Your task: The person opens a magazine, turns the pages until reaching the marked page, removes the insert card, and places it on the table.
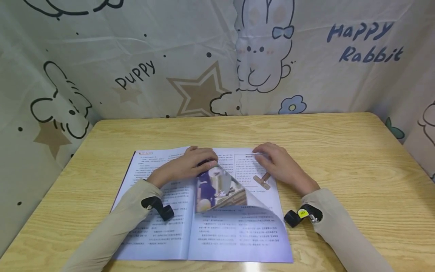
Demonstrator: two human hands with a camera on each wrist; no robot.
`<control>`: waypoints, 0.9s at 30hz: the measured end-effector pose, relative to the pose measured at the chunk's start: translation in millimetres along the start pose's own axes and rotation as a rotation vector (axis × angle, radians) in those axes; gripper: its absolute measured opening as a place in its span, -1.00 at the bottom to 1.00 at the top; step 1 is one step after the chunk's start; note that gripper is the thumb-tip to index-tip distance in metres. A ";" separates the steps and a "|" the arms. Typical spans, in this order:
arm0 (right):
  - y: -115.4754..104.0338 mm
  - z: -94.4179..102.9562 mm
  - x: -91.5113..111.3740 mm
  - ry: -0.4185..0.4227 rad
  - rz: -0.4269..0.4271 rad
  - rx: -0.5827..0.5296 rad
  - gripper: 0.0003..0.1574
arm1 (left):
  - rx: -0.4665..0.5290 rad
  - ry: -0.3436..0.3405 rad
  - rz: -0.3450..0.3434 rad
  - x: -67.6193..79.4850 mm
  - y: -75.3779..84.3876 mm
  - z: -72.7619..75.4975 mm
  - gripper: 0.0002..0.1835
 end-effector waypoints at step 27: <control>-4.2 0.5 -2.5 -0.097 -0.028 0.047 -0.65 | -0.035 -0.133 -0.054 24.2 6.8 13.2 -0.76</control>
Point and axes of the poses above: each hand's wrist, its own x-axis away from the middle knuckle, its own z-axis out of the back of the hand, y = z × x, the point moved 1 cm from there along -x, towards the middle knuckle, and after that the axes turned 5 degrees about -z, right-handed, at the moved point
